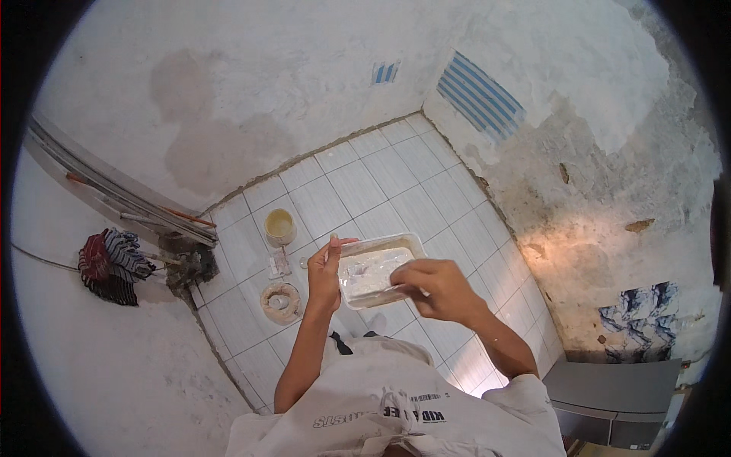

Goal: The person puts plaster powder into a container and mixes it with a putty knife, then applies the mixture onto the wall using the putty knife.

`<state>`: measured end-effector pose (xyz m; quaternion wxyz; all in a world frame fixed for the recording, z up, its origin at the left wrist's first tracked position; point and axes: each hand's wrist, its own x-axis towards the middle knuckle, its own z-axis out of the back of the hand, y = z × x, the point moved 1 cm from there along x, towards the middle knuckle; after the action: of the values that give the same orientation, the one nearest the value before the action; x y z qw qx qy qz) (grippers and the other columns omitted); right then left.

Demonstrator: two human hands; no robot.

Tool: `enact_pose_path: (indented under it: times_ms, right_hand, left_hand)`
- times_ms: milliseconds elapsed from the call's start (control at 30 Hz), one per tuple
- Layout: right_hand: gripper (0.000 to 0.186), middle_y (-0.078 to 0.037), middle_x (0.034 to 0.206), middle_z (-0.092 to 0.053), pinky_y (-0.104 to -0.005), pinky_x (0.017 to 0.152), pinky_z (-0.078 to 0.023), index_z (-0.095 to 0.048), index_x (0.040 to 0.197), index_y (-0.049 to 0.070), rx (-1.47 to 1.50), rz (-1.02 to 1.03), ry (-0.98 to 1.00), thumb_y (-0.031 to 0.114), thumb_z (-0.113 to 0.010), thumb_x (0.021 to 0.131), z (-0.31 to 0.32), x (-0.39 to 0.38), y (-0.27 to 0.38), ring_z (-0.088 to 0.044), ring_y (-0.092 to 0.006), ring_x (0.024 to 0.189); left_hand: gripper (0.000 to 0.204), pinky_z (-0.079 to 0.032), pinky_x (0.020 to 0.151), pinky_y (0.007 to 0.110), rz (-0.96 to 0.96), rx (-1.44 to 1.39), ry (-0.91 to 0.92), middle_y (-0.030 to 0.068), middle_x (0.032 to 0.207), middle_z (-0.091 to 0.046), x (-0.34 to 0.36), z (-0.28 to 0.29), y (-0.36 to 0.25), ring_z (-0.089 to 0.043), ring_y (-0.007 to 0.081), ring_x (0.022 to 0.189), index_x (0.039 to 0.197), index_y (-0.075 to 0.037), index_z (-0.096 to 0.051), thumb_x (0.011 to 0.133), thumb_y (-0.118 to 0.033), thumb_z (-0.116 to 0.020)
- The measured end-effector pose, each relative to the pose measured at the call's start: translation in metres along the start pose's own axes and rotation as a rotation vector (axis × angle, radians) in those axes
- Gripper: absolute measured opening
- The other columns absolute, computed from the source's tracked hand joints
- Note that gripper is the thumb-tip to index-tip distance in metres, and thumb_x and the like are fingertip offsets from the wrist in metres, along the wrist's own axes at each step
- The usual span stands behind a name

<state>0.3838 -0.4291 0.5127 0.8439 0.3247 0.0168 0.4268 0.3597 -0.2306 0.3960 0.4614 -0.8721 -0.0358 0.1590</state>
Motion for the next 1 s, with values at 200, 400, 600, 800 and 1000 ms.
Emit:
enact_pose_path:
  times_ms: [200,400,600,800,1000]
  right_hand:
    - [0.029,-0.003,0.087,-0.066,-0.0379,0.06,-0.053,-0.063,0.098,0.013,-0.135,0.085,0.091,0.007,-0.07,0.071,-0.006,0.002,-0.005,-0.066,-0.0262,0.075]
    - [0.027,-0.006,0.084,-0.066,-0.0362,0.062,-0.054,-0.063,0.095,0.01,-0.158,0.055,0.019,0.004,-0.071,0.07,-0.008,0.003,-0.015,-0.066,-0.028,0.073]
    - [0.029,-0.007,0.082,-0.066,-0.0348,0.061,-0.053,-0.064,0.096,0.009,-0.15,0.046,-0.058,0.0,-0.07,0.069,-0.01,-0.002,-0.012,-0.065,-0.028,0.071]
    - [0.03,-0.008,0.082,-0.066,-0.0347,0.06,-0.052,-0.063,0.095,0.008,0.01,0.018,-0.018,-0.001,-0.068,0.067,0.01,-0.011,-0.007,-0.065,-0.0275,0.07]
    - [0.025,-0.008,0.082,-0.066,-0.0377,0.06,-0.052,-0.062,0.091,0.008,-0.099,0.034,0.092,0.001,-0.069,0.068,-0.011,-0.015,-0.016,-0.065,-0.0265,0.072]
  left_hand:
    - [0.05,-0.056,0.073,0.03,0.003,0.049,0.022,0.0119,0.094,-0.068,-0.002,-0.006,-0.008,-0.066,0.0162,0.081,0.105,0.005,-0.064,0.098,-0.043,-0.051]
    - [0.05,-0.054,0.075,0.03,-0.024,0.123,0.038,0.0111,0.093,-0.068,-0.001,-0.007,-0.009,-0.066,0.0156,0.082,0.105,0.005,-0.065,0.098,-0.043,-0.052]
    - [0.05,-0.055,0.072,0.029,-0.015,0.121,0.073,0.0113,0.093,-0.068,0.002,-0.012,-0.004,-0.066,0.0153,0.08,0.103,0.005,-0.065,0.098,-0.043,-0.052]
    - [0.048,-0.056,0.07,0.031,-0.004,0.052,0.012,0.0109,0.092,-0.068,-0.002,-0.008,-0.002,-0.066,0.0156,0.079,0.103,0.004,-0.065,0.098,-0.042,-0.052]
    - [0.048,-0.056,0.07,0.03,-0.047,0.136,0.08,0.0108,0.091,-0.069,-0.003,-0.016,-0.001,-0.066,0.0154,0.079,0.102,0.003,-0.066,0.098,-0.043,-0.052]
